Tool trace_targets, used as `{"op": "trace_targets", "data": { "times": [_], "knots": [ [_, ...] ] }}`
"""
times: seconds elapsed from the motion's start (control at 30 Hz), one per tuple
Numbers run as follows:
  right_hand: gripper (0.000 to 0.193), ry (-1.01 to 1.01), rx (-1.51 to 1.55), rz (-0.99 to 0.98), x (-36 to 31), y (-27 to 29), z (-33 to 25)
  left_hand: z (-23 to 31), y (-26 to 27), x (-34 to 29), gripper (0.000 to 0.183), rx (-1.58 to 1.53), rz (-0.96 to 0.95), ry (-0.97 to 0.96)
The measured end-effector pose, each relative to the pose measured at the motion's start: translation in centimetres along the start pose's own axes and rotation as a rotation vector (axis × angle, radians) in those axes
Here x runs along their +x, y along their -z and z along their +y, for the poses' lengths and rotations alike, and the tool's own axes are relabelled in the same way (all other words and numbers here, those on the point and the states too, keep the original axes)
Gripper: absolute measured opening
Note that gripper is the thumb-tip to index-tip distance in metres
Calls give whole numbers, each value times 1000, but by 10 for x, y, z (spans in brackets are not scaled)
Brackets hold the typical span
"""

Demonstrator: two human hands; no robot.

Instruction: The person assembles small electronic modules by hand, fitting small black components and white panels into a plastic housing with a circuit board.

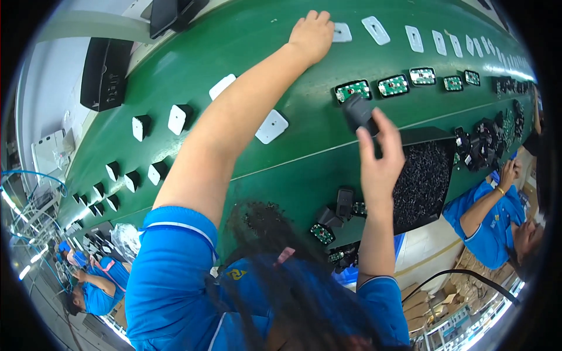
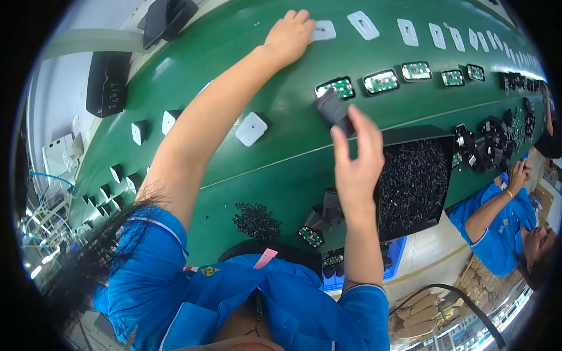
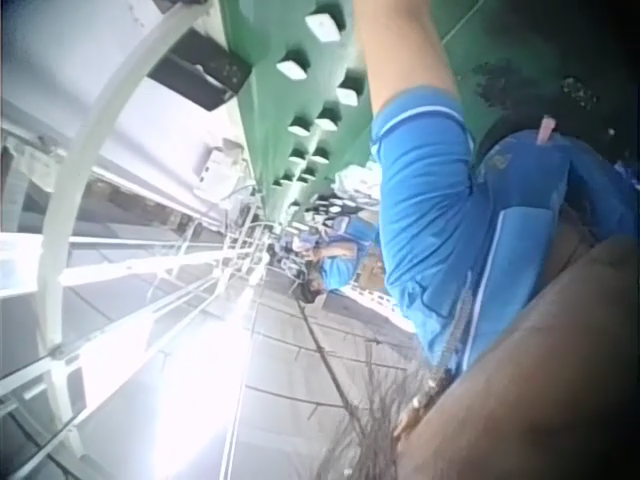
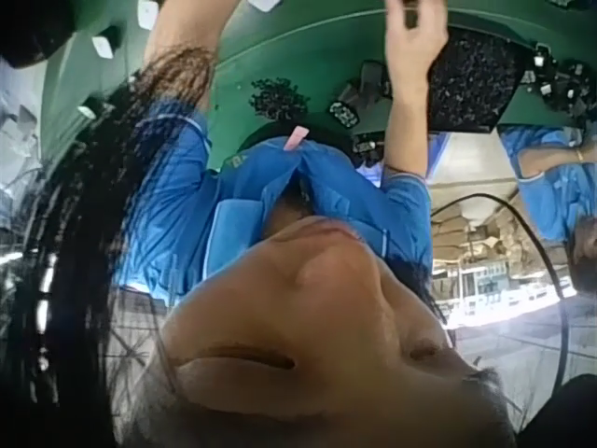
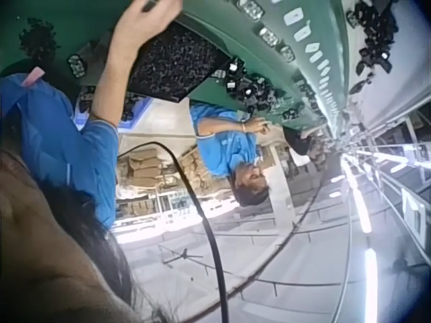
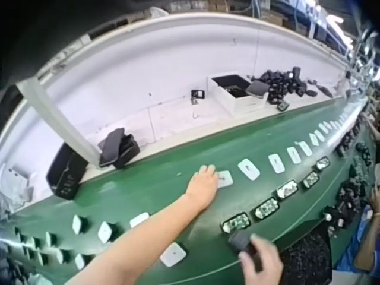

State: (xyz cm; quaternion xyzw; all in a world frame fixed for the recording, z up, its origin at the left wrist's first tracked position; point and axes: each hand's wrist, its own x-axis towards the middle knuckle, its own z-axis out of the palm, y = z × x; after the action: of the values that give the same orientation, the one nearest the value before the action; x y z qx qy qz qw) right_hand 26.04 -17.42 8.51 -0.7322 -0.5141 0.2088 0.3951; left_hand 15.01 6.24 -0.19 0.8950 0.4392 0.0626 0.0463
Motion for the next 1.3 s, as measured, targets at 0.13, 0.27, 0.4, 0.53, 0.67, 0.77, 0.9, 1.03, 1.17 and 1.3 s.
{"op": "trace_targets", "data": {
  "times": [0.13, 0.27, 0.4, 0.53, 0.67, 0.77, 0.9, 1.03, 1.17, 1.3],
  "knots": [
    [34, 69, -7, 49, 76, -21, 0, -22, 15, -13, 35, -84, -58, -173],
    [34, 283, -167, -53, 135, -55, 30, -29, 16, -18, 47, -369, 37, -149],
    [33, 381, -216, -176, 156, -77, 24, -48, 18, -30, 49, -461, 113, -147],
    [32, 431, -299, -268, 166, -84, 27, -52, 18, -39, 54, -508, 86, -181],
    [33, 403, -319, -319, 169, -90, 28, -55, 15, -42, 59, -522, 76, -178],
    [32, 413, -327, -335, 172, -92, 27, -58, 10, -43, 52, -503, 45, -143],
    [32, 516, -365, -333, 174, -91, 31, -57, 9, -46, 48, -432, 37, -160],
    [33, 624, -511, -327, 168, -97, 37, -50, 9, -52, 49, -295, 59, -183],
    [33, 679, -579, -250, 160, -101, 37, -48, 14, -60, 53, -183, 47, -179],
    [32, 687, -544, -287, 166, -102, 40, -44, 13, -59, 54, -121, 22, -185]
  ]
}}
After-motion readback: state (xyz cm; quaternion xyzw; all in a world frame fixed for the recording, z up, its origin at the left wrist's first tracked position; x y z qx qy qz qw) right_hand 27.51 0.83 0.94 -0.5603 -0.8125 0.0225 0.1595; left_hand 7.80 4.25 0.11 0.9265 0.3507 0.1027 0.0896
